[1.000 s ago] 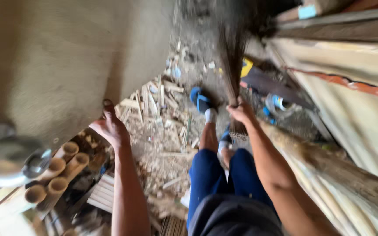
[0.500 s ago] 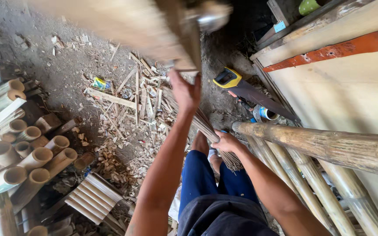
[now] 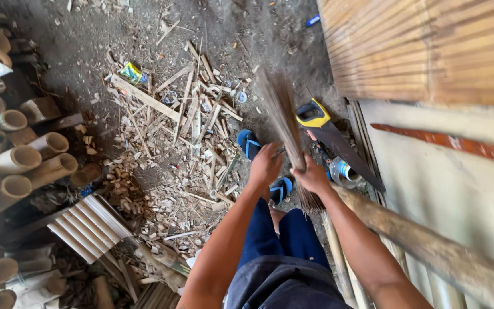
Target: The person sweeps scattered bamboo shavings and small pieces on the floor using a traditional broom, then gathers the debris by hand into a white sack. The person moves around a cluttered workshop area, sweeping near stacked bamboo poles and wooden structures, and finally lifts the filled sack.
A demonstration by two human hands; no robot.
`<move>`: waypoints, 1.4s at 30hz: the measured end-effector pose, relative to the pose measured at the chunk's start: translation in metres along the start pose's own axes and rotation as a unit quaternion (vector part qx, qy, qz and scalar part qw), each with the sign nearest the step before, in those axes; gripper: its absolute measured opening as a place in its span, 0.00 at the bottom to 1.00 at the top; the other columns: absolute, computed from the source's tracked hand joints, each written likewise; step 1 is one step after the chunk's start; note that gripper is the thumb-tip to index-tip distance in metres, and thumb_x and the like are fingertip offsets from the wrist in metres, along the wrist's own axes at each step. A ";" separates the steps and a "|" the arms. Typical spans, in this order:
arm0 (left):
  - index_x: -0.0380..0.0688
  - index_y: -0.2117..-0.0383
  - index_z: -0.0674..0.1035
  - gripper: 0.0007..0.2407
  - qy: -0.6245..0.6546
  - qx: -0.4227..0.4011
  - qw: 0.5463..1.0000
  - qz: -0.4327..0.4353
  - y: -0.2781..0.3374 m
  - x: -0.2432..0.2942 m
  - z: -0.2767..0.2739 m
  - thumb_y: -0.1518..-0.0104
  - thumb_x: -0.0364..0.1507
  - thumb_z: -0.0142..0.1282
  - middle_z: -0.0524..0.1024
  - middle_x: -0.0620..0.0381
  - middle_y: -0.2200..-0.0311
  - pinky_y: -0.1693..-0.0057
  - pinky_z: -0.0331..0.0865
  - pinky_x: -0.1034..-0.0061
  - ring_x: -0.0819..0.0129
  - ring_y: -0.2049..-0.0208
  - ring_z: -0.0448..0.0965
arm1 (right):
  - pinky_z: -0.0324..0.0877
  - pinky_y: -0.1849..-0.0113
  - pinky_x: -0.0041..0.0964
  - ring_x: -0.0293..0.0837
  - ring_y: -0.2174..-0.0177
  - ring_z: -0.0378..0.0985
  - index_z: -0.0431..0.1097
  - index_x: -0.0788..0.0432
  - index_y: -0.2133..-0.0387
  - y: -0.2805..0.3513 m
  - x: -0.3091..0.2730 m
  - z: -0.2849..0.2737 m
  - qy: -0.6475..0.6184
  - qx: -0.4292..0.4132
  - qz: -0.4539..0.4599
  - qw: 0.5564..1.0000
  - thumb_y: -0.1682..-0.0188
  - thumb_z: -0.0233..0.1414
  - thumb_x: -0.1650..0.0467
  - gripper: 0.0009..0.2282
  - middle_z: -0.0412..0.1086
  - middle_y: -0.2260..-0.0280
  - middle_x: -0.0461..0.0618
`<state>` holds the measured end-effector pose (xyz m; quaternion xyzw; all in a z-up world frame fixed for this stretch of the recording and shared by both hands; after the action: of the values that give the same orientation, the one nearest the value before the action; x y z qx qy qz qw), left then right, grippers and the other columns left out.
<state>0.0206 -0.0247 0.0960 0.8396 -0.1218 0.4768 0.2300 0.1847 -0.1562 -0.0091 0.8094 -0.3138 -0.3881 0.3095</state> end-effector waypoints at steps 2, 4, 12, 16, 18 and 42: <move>0.46 0.50 0.79 0.14 -0.011 -0.005 0.992 -0.123 0.013 -0.075 -0.018 0.42 0.32 0.56 0.81 0.43 0.56 0.49 0.74 0.58 0.44 0.54 0.81 | 0.69 0.51 0.49 0.61 0.50 0.75 0.51 0.60 0.33 -0.031 -0.027 -0.024 -0.046 0.054 -0.078 0.994 0.56 0.59 0.61 0.37 0.69 0.47 0.67; 0.48 0.51 0.80 0.15 -0.057 -0.046 0.959 -0.273 0.030 -0.151 -0.027 0.43 0.34 0.55 0.81 0.43 0.57 0.48 0.74 0.59 0.46 0.54 0.82 | 0.70 0.51 0.50 0.58 0.50 0.76 0.57 0.56 0.36 -0.086 -0.049 -0.050 -0.037 0.061 -0.058 0.996 0.53 0.56 0.63 0.30 0.72 0.48 0.62; 0.45 0.48 0.79 0.17 0.024 0.021 0.913 -0.406 0.102 -0.303 -0.038 0.42 0.36 0.53 0.83 0.46 0.55 0.47 0.74 0.63 0.52 0.53 0.83 | 0.74 0.47 0.46 0.57 0.48 0.80 0.61 0.56 0.36 -0.288 -0.078 -0.162 0.001 0.167 -0.008 0.986 0.49 0.55 0.62 0.27 0.75 0.47 0.60; 0.43 0.48 0.78 0.18 0.071 0.051 0.889 -0.450 0.128 -0.325 -0.047 0.40 0.37 0.52 0.83 0.46 0.56 0.47 0.74 0.65 0.54 0.55 0.84 | 0.68 0.46 0.50 0.64 0.47 0.74 0.50 0.55 0.28 -0.305 -0.081 -0.164 0.115 0.113 -0.074 0.984 0.48 0.58 0.60 0.36 0.71 0.46 0.69; 0.42 0.48 0.78 0.18 0.112 0.090 0.885 -0.444 0.126 -0.329 -0.062 0.41 0.37 0.52 0.82 0.46 0.56 0.48 0.74 0.65 0.55 0.54 0.84 | 0.67 0.47 0.53 0.69 0.48 0.72 0.46 0.56 0.26 -0.315 -0.084 -0.157 0.174 0.072 -0.100 0.977 0.46 0.59 0.58 0.38 0.68 0.46 0.73; 0.45 0.50 0.79 0.12 0.141 0.051 0.964 -0.218 -0.275 -0.081 -0.004 0.39 0.28 0.52 0.81 0.49 0.54 0.46 0.75 0.67 0.53 0.52 0.83 | 0.77 0.62 0.43 0.52 0.66 0.82 0.39 0.55 0.26 -0.407 -0.151 -0.173 0.052 0.090 -0.023 0.994 0.46 0.57 0.58 0.41 0.78 0.57 0.59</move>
<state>0.0924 0.2142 -0.0464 0.7809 0.1219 0.5340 0.3004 0.3605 0.2499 -0.1589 0.8598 -0.3125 -0.3230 0.2424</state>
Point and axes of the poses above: each hand's wrist, its own y-axis away from the middle knuckle, its own z-axis out of the palm, x = y × z, the point moved 8 cm from there along -y, towards the middle knuckle
